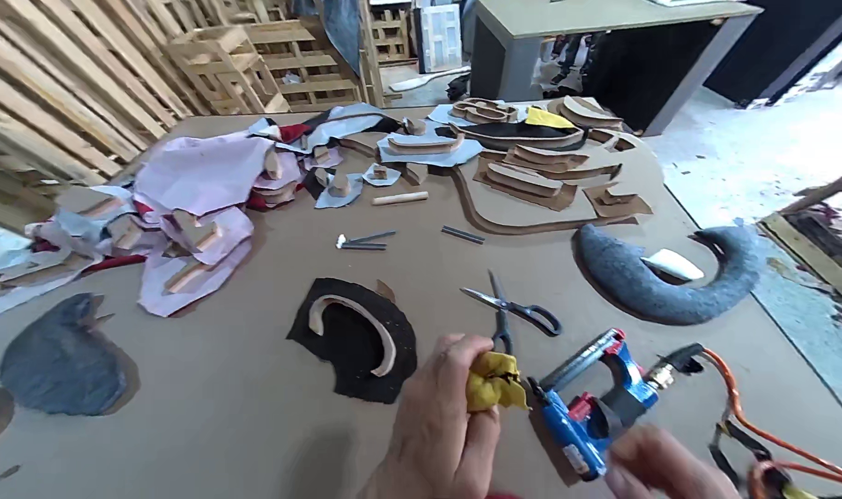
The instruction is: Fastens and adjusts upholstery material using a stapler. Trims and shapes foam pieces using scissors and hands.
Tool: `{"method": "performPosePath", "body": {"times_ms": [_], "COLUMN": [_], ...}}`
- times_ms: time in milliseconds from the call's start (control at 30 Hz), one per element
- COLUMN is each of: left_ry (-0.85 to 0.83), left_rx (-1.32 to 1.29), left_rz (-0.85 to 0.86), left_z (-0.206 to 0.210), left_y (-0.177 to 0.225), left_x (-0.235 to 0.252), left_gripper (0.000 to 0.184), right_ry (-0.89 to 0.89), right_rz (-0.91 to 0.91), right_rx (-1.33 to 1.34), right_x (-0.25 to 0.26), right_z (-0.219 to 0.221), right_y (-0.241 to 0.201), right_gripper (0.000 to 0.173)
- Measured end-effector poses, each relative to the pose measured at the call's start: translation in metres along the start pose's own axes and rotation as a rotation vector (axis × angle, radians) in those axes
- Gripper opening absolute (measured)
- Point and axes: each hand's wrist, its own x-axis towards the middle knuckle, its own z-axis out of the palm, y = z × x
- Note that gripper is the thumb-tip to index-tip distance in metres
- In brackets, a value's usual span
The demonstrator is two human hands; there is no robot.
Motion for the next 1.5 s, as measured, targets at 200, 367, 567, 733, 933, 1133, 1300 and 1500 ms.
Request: {"method": "performPosePath", "body": {"times_ms": [200,367,567,733,933,1133,1300,1500], "left_ry": [-0.017,-0.086,-0.142,0.125,0.154,0.116,-0.017,-0.122], "left_rx": [0.261,0.24,-0.184,-0.079,0.024,-0.182,-0.303,-0.368], "left_rz": [0.175,-0.025,-0.301,-0.16,-0.143,-0.101,-0.185,-0.355], "left_z": [0.019,0.016,-0.007,-0.007,-0.01,-0.009,-0.009,-0.006], "left_y": [0.022,0.018,0.013,0.004,-0.001,-0.001,-0.011,-0.035], "left_x": [0.003,-0.005,-0.01,-0.017,-0.018,-0.018,-0.025,-0.049], "left_gripper": [0.042,0.047,0.046,0.048,0.047,0.05,0.049,0.05], "right_ry": [0.318,0.212,0.056,0.108,0.373,0.293,0.297,0.215], "right_rz": [-0.453,-0.335,-0.272,-0.346,-0.679,-0.639,-0.555,-0.431], "right_rx": [0.343,0.299,0.564,0.395,-0.295,-0.358,-0.461,-0.449], "right_x": [0.065,0.068,0.096,0.107,0.092,0.086,0.076,0.074], "right_z": [0.037,0.056,0.074,0.083,0.078,0.081,0.096,0.124], "right_y": [-0.052,-0.054,-0.049,-0.048,-0.063,-0.061,-0.057,-0.036], "right_gripper": [0.037,0.019,0.01,0.011,0.016,0.023,0.02,0.021]}}
